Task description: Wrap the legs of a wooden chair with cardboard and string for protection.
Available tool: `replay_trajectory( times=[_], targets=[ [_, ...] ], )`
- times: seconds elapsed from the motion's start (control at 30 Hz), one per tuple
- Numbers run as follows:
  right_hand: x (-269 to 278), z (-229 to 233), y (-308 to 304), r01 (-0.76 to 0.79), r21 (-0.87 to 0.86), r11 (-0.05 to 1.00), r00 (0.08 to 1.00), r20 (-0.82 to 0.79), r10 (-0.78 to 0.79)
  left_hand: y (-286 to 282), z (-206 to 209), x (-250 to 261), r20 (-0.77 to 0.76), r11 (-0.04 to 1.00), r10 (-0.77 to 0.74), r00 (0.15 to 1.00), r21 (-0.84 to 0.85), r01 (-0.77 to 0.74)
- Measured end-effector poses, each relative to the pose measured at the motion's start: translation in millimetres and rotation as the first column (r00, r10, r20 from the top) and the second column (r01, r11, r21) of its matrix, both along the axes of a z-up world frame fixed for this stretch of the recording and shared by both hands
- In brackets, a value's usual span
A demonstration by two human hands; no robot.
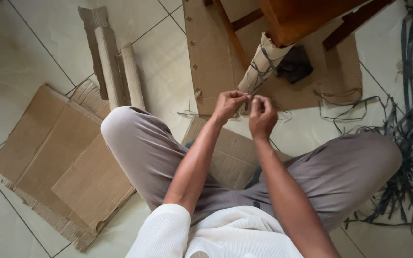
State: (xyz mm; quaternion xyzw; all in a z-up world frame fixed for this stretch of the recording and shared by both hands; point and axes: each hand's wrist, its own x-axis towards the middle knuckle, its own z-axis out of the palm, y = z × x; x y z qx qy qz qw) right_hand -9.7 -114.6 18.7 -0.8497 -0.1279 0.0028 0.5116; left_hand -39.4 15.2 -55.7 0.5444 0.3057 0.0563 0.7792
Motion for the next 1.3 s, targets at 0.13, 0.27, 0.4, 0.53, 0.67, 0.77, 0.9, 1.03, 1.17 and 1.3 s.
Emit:
replay_trajectory(
  times=[0.13, 0.27, 0.4, 0.53, 0.67, 0.77, 0.9, 1.03, 1.17, 1.3],
  targets=[
    [25.1, -10.9, 5.1, -0.103, 0.023, 0.994, 0.987, 0.126, 0.099, -2.9, -17.2, 2.8, 0.034, 1.000, 0.029, 0.999, 0.008, -0.029],
    [39.4, -11.0, 12.3, -0.189, -0.125, 0.974, 0.979, -0.102, 0.177, -2.8, 0.4, -1.2, -0.007, 0.991, 0.014, 1.000, 0.134, -0.013],
    [50.8, -33.5, 7.9, -0.225, -0.130, 0.966, 0.971, 0.046, 0.233, 2.6, 10.4, -5.6, -0.022, 0.979, -0.088, 0.996, 0.181, 0.090],
    [50.4, -28.7, 5.9, -0.239, -0.149, 0.959, 0.968, 0.038, 0.247, 9.8, -15.0, -3.7, 0.065, 0.977, -0.109, 0.992, 0.188, 0.095],
    [42.9, 1.6, 7.9, -0.298, -0.196, 0.934, 0.948, 0.053, 0.313, 15.4, 34.9, -8.4, -0.095, 0.930, -0.072, 0.993, 0.354, 0.102],
    [40.7, 11.8, 5.5, -0.354, -0.242, 0.903, 0.895, 0.194, 0.403, 17.9, 49.3, -12.5, -0.094, 0.876, -0.073, 0.993, 0.469, 0.109],
    [46.0, 6.0, 0.5, -0.411, -0.360, 0.838, 0.810, 0.279, 0.517, 21.9, 48.5, -14.6, -0.117, 0.705, -0.058, 0.991, 0.699, 0.124],
    [43.4, 21.8, 3.0, -0.436, -0.374, 0.819, 0.796, 0.263, 0.544, 20.9, 58.4, -10.6, -0.088, 0.689, -0.015, 0.996, 0.721, 0.074],
    [48.6, 20.4, 3.2, -0.441, -0.387, 0.810, 0.784, 0.273, 0.557, 14.2, 55.0, -4.1, -0.012, 0.705, 0.006, 1.000, 0.709, 0.004],
    [48.1, 10.9, 1.4, -0.380, -0.417, 0.826, 0.816, 0.269, 0.512, 5.7, 13.9, 9.2, 0.040, 0.918, 0.120, 0.992, 0.376, -0.126]
  ],
)
